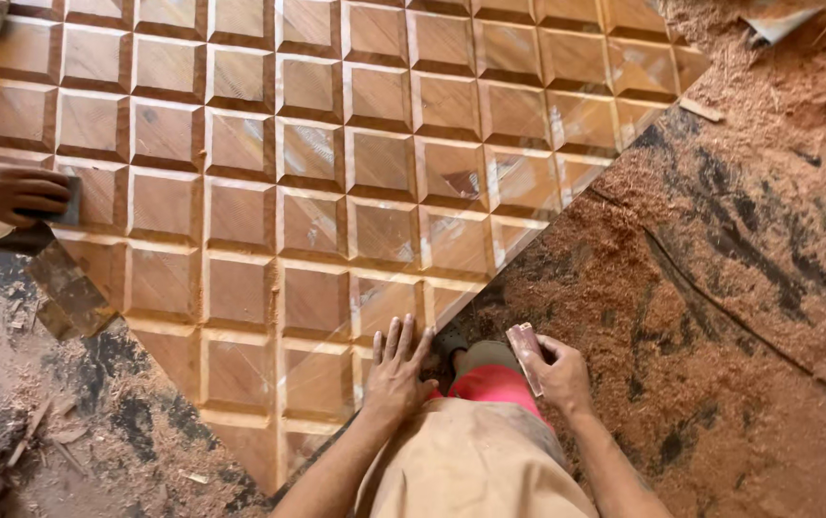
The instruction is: The person sands the surface of a large wooden panel featuring a geometric diamond pattern using a sanding block. They systematically rub the block across the raised edges and flat surfaces to smooth the wood, generating sawdust.
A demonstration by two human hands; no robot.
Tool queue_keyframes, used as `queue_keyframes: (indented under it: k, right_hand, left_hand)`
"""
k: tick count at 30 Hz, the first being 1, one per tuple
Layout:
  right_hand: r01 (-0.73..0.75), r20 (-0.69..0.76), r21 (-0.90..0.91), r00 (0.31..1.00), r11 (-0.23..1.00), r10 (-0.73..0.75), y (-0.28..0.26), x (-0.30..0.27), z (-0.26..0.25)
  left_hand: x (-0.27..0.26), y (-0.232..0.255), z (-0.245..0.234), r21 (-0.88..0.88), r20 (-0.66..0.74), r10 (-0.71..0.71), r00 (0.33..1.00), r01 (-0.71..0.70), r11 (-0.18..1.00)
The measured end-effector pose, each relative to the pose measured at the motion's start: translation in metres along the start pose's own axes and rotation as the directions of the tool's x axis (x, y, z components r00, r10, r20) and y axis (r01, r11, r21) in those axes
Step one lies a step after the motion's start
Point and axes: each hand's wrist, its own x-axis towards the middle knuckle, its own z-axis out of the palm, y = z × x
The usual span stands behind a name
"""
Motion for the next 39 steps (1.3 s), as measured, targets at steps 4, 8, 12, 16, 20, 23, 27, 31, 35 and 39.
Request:
queue_keyframes:
  k: [4, 8, 12, 16, 20, 23, 27, 31, 35, 39]
  right_hand:
    - [0.043, -0.002, -0.123, 0.999, 0.991, -0.044, -0.058, -0.016, 0.047]
    - [0.085, 0.013, -0.069, 0.996, 0.994, -0.085, -0.103, -0.016, 0.095]
    - [0.267, -0.122, -0.105, 0.952, 0.958, -0.279, -0.107, -0.011, 0.134]
    - [0.377, -0.257, -0.299, 0.853, 0.876, -0.455, -0.088, -0.004, 0.158]
    - [0.159, -0.248, -0.407, 0.929, 0.900, -0.276, -0.071, 0.004, 0.176]
    - [0.093, -0.286, -0.421, 0.930, 0.902, -0.230, -0.074, 0.011, 0.192]
    - [0.052, -0.312, -0.423, 0.929, 0.905, -0.199, -0.090, 0.028, 0.193]
    - [-0.085, -0.185, -0.332, 0.982, 0.939, 0.023, -0.078, 0.002, 0.193]
    - [0.041, -0.289, -0.463, 0.937, 0.885, -0.195, -0.076, 0.026, 0.207]
    - [0.031, -0.298, -0.414, 0.940, 0.910, -0.168, -0.088, 0.056, 0.204]
  left_hand:
    - [-0.002, -0.068, 0.007, 0.201, -0.489, 0.268, 0.830, -0.192, 0.961]
    - [-0.005, -0.169, 0.008, 0.314, -0.688, 0.122, 0.715, 0.141, 0.939]
    - [-0.020, -0.245, 0.007, -0.146, -0.555, -0.572, 0.604, 0.606, 0.782]
    - [-0.016, -0.269, 0.018, -0.181, -0.587, -0.610, 0.532, 0.648, 0.739]
    - [-0.013, -0.272, 0.021, -0.170, -0.617, -0.594, 0.516, 0.650, 0.741]
    - [-0.015, -0.267, 0.020, -0.212, -0.594, -0.622, 0.511, 0.646, 0.733]
    - [-0.013, -0.267, 0.018, -0.210, -0.659, -0.575, 0.486, 0.615, 0.760]
    - [-0.011, -0.269, 0.023, -0.246, -0.678, -0.572, 0.461, 0.591, 0.768]
    - [-0.002, -0.275, 0.023, -0.214, -0.673, -0.580, 0.459, 0.630, 0.746]
    - [0.004, -0.280, 0.037, -0.259, -0.789, -0.497, 0.361, 0.537, 0.803]
